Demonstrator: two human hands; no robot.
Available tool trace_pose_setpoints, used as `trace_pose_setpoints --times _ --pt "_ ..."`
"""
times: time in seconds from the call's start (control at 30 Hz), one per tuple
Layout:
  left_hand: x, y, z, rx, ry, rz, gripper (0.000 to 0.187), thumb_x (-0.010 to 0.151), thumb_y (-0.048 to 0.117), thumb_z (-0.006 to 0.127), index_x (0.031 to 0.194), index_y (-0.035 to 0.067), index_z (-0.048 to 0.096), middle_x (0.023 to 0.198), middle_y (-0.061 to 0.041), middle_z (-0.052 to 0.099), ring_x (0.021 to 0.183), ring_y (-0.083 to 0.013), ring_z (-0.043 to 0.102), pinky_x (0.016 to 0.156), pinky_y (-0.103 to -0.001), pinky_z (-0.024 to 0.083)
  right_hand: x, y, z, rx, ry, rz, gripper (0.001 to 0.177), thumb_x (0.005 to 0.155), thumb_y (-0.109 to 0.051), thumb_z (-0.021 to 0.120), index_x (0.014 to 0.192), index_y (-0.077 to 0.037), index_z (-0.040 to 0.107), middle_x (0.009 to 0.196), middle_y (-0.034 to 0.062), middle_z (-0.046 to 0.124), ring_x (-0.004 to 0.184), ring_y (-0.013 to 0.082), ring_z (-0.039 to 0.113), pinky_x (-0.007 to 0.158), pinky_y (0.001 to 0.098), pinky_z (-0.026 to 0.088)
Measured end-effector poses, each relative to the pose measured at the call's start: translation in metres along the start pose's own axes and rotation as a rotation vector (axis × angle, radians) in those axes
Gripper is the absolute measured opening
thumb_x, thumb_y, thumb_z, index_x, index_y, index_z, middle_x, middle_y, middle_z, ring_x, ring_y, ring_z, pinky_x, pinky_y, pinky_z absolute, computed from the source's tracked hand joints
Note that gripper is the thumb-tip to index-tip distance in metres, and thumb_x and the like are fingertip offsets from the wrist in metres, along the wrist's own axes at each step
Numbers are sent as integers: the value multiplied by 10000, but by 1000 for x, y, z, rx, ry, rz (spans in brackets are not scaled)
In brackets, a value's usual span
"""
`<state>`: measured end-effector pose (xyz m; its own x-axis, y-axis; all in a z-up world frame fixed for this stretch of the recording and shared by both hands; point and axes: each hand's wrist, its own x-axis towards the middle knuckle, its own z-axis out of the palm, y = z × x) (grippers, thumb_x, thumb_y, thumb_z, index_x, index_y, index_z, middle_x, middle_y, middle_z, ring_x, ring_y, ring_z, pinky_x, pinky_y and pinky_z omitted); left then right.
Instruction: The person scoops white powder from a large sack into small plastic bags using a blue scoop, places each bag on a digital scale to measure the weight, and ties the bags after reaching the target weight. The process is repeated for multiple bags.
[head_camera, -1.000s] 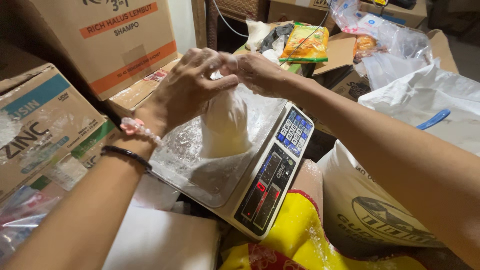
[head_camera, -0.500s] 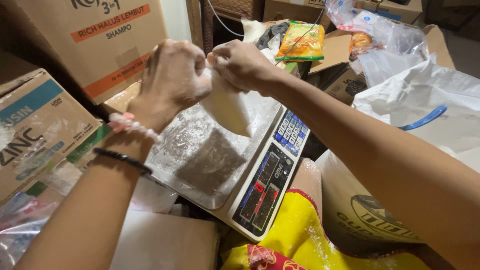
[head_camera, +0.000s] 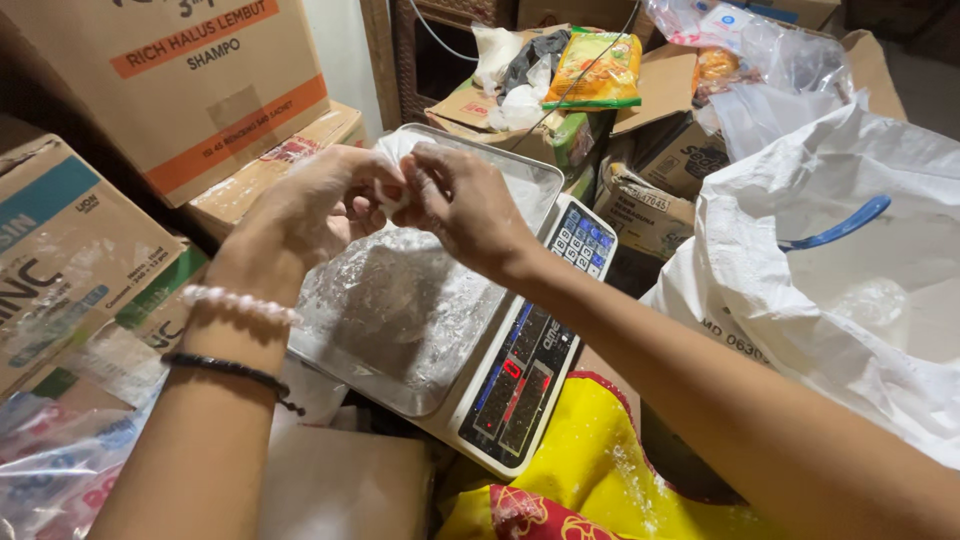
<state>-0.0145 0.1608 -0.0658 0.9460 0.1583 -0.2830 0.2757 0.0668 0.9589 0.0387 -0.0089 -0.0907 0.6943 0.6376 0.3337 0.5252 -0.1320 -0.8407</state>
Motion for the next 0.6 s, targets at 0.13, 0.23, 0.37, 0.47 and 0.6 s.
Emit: trace_pose_setpoints --times 0.13,0.23,0.37,0.47,0.6 --pt "-14 4 1 -263 72 -40 130 882 150 739 801 52 712 778 -89 696 613 -107 617 525 -183 472 -9 -6 8 -39 78 -72 226 1041 -153 520 1078 -9 691 892 114 790 789 155 795 722 302 635" --pt "-16 1 14 -289 194 -96 201 901 235 741 793 69 706 750 -57 695 590 -97 594 511 -207 519 -16 -12 21 27 91 3 251 1058 -169 503 1102 -43 716 933 104 805 767 168 784 698 294 620" --pt "-14 -10 18 -11 308 -62 221 893 258 760 813 54 732 732 -64 698 570 -108 571 485 -232 454 -26 -18 27 206 -2 230 289 1058 -205 466 1068 -40 704 920 96 817 732 172 800 567 312 609" --pt "-17 -22 11 94 260 35 240 930 229 759 858 3 723 742 -85 672 578 -118 552 495 -259 425 -31 -19 21 343 -100 400 328 1055 -261 454 1098 -52 704 878 109 807 692 177 796 519 309 607" --pt "-23 -32 2 39 185 188 139 925 102 715 902 -33 695 767 -107 719 617 -135 654 588 -254 564 -27 -10 4 191 -250 366 312 1036 -276 486 1118 -87 720 838 88 796 640 198 768 464 318 571"
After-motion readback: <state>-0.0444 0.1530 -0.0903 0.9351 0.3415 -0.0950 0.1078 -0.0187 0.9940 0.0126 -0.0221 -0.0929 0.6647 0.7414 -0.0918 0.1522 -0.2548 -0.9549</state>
